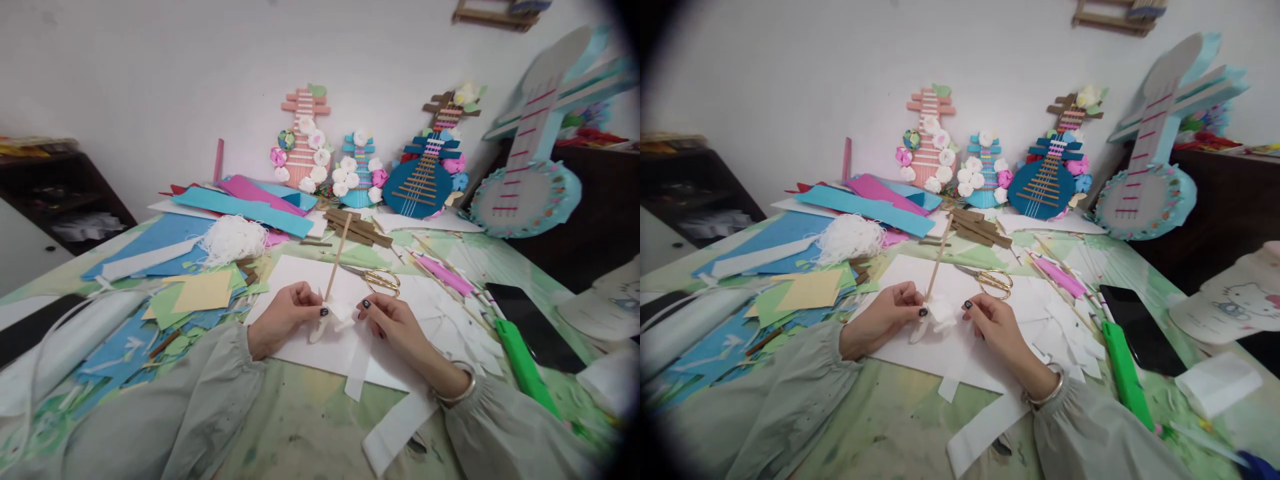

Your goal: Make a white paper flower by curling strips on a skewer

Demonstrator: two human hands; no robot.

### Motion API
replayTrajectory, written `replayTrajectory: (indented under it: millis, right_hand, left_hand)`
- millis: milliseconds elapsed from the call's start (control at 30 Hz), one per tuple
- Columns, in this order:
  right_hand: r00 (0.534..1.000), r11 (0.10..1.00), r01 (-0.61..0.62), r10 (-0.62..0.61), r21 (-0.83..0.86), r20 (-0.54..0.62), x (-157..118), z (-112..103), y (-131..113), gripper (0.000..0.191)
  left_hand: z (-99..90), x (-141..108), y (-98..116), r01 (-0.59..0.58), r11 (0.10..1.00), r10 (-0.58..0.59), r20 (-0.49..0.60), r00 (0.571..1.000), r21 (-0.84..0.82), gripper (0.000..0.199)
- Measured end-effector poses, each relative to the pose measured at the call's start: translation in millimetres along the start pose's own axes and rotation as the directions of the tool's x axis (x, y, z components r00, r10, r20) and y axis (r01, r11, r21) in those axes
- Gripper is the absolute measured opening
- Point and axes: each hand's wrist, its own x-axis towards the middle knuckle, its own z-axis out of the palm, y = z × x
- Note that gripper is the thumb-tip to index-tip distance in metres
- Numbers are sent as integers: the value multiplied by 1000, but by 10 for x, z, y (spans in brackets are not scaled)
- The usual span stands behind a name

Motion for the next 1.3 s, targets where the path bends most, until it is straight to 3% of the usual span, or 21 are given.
replayTrajectory:
  millis: [500, 933, 1300]
  right_hand:
    - [999, 999, 53, -53, -5, -1, -1, 12, 51, 32]
    - [999, 998, 21, -23, 62, 32, -11, -5, 17, 36]
    - [998, 997, 67, -68, 46, 13, 2, 15, 34, 36]
  left_hand:
    - [40, -33, -3, -72, 985, 68, 31, 997, 154, 44]
    - [3, -17, -23, -124, 930, 123, 26, 992, 346, 44]
    - [-8, -34, -46, -152, 918, 141, 57, 988, 366, 44]
